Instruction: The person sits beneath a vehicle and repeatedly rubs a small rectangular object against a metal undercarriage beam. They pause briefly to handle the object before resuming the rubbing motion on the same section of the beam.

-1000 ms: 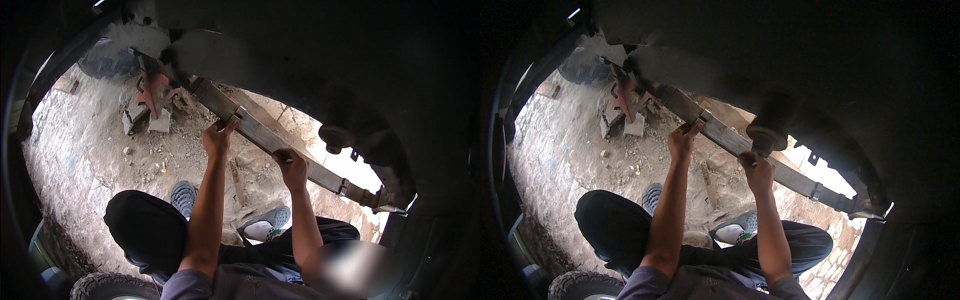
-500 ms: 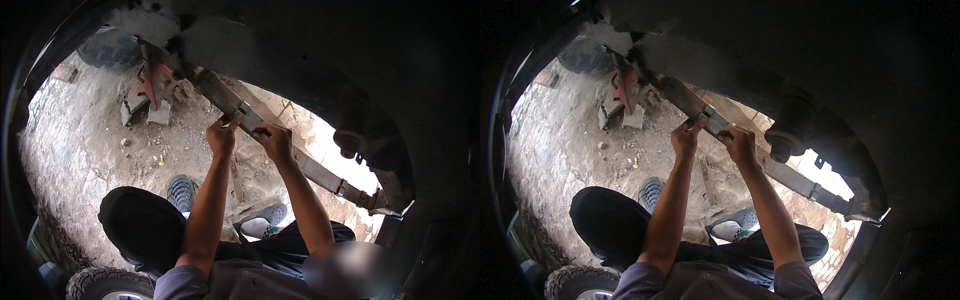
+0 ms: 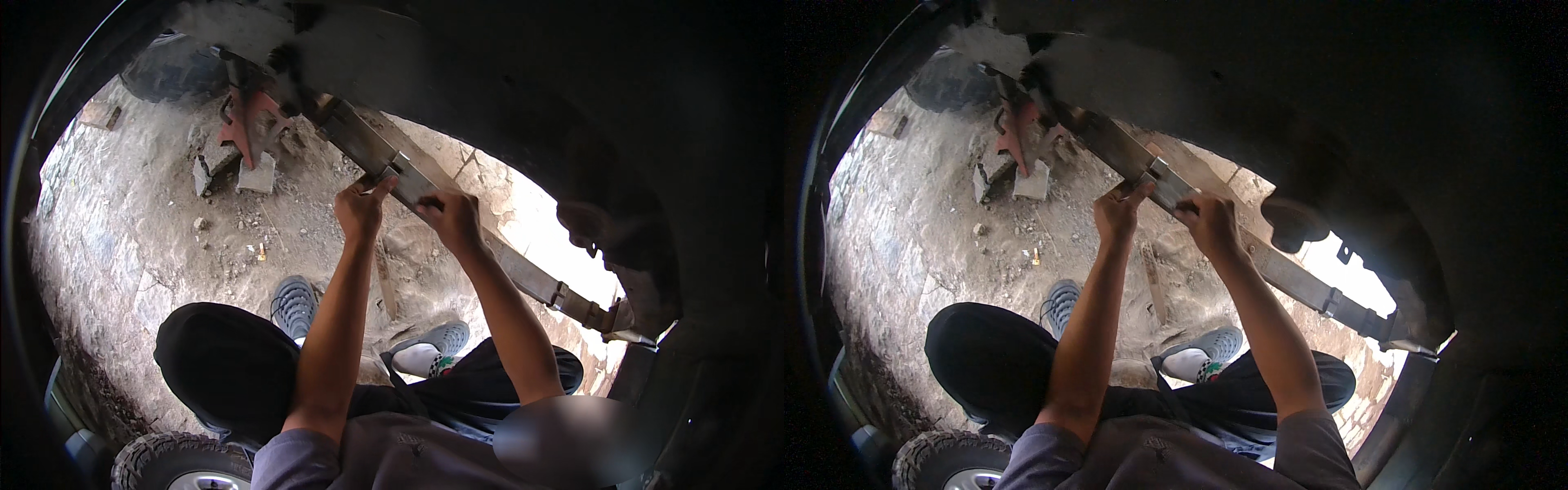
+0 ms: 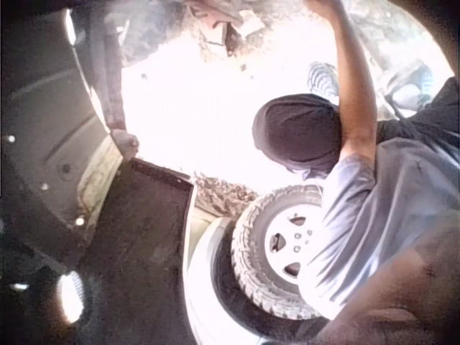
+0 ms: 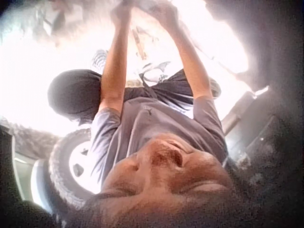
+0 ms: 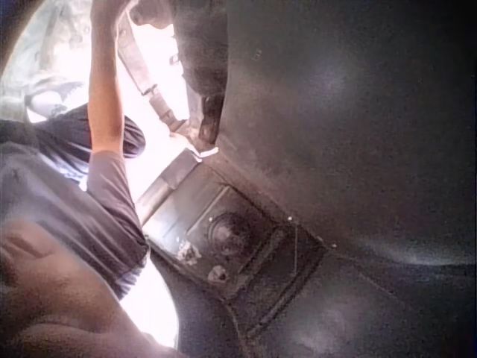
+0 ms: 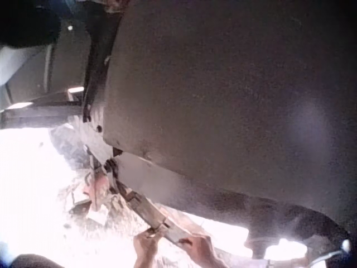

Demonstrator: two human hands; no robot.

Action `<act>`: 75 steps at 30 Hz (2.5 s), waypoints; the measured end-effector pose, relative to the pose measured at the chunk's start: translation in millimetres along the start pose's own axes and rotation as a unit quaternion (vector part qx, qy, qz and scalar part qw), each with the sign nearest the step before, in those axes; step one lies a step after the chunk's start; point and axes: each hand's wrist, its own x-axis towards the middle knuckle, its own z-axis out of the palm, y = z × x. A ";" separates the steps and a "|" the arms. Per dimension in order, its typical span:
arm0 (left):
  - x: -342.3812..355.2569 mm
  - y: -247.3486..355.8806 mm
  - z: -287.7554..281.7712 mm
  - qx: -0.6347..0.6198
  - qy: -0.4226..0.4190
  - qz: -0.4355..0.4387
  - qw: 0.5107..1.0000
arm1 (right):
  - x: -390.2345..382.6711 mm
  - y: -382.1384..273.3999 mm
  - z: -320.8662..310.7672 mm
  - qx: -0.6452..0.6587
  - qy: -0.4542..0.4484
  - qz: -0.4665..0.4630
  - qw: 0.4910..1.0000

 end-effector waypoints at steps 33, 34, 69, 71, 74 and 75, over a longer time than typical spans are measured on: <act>3.8 16.7 -10.6 -0.139 -0.123 -0.126 0.974 | -50.1 41.9 -27.7 0.025 -0.040 0.091 0.995; 5.1 17.4 -11.4 -0.138 -0.124 -0.118 0.975 | -44.6 38.9 -24.3 0.044 -0.035 0.086 0.995; 38.0 13.0 -22.1 0.116 -0.047 -0.002 0.992 | -28.2 17.6 -2.1 0.005 0.027 0.055 0.998; 33.1 15.6 -15.7 0.126 -0.036 -0.008 0.991 | -29.3 17.4 -0.9 0.013 0.034 0.070 0.997; 34.8 13.0 -13.1 0.108 -0.023 -0.040 0.993 | -14.7 2.7 7.0 0.012 0.042 0.048 0.998; 36.3 9.4 -13.4 0.089 -0.025 -0.023 0.995 | -2.9 -2.8 15.2 0.002 0.043 0.033 0.999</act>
